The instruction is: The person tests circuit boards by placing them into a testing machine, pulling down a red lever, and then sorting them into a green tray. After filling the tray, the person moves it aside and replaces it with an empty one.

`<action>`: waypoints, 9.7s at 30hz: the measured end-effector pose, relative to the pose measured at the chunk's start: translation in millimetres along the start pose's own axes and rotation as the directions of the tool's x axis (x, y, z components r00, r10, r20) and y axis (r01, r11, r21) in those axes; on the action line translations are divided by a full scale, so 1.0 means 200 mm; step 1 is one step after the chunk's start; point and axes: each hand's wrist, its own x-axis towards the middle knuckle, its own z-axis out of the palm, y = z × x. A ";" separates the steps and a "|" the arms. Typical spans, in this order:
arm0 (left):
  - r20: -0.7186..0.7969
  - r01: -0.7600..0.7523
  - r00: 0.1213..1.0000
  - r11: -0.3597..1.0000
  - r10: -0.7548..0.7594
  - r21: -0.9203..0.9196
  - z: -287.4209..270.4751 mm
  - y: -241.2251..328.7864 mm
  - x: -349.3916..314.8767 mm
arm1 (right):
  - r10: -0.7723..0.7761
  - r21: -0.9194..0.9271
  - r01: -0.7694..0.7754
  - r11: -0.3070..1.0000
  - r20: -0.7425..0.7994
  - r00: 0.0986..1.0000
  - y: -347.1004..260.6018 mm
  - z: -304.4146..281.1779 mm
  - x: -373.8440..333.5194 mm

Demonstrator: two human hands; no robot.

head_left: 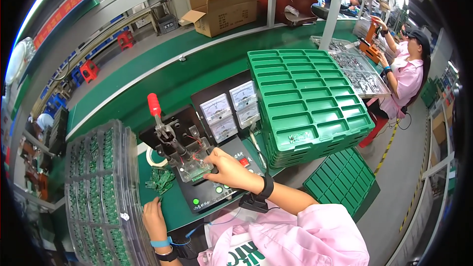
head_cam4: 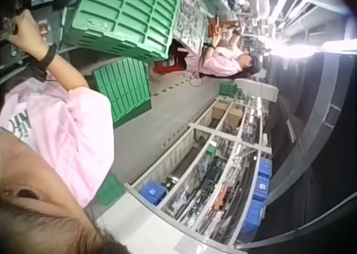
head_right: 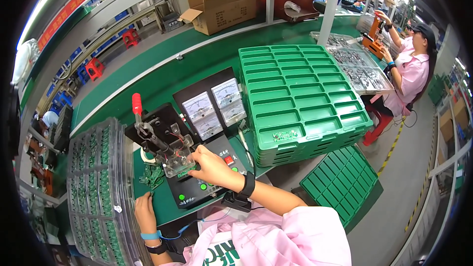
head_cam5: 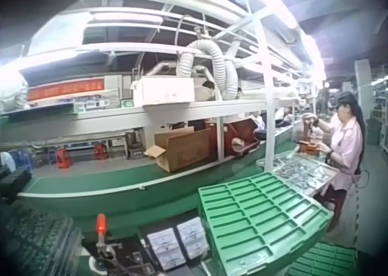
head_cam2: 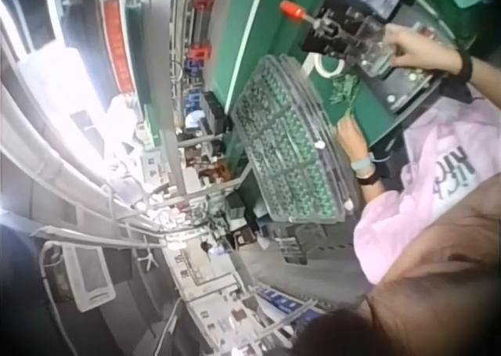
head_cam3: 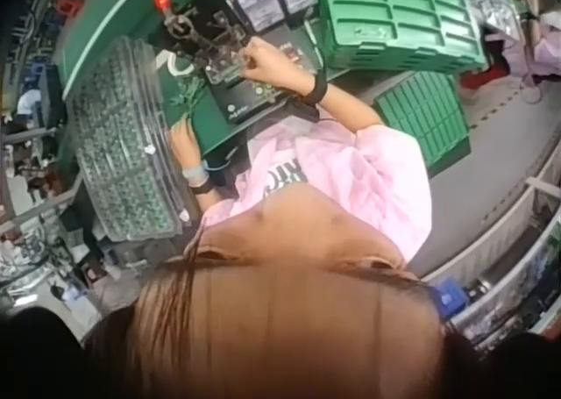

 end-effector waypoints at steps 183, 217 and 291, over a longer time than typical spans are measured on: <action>0.030 -0.493 0.856 0.831 0.517 -0.259 -0.11 0.78 0.25 | 0.170 -0.152 -0.293 0.944 -0.537 0.826 0.09 -0.95 -0.22; 0.041 -0.031 0.996 0.768 0.075 -0.639 0.10 0.35 -0.03 | -0.409 -0.488 0.367 0.792 0.021 0.912 0.05 -0.03 -0.48; -0.074 -0.516 0.857 0.850 0.511 -0.107 0.07 0.67 0.24 | 0.015 -0.475 -0.256 0.842 -0.454 0.891 0.12 -1.19 0.15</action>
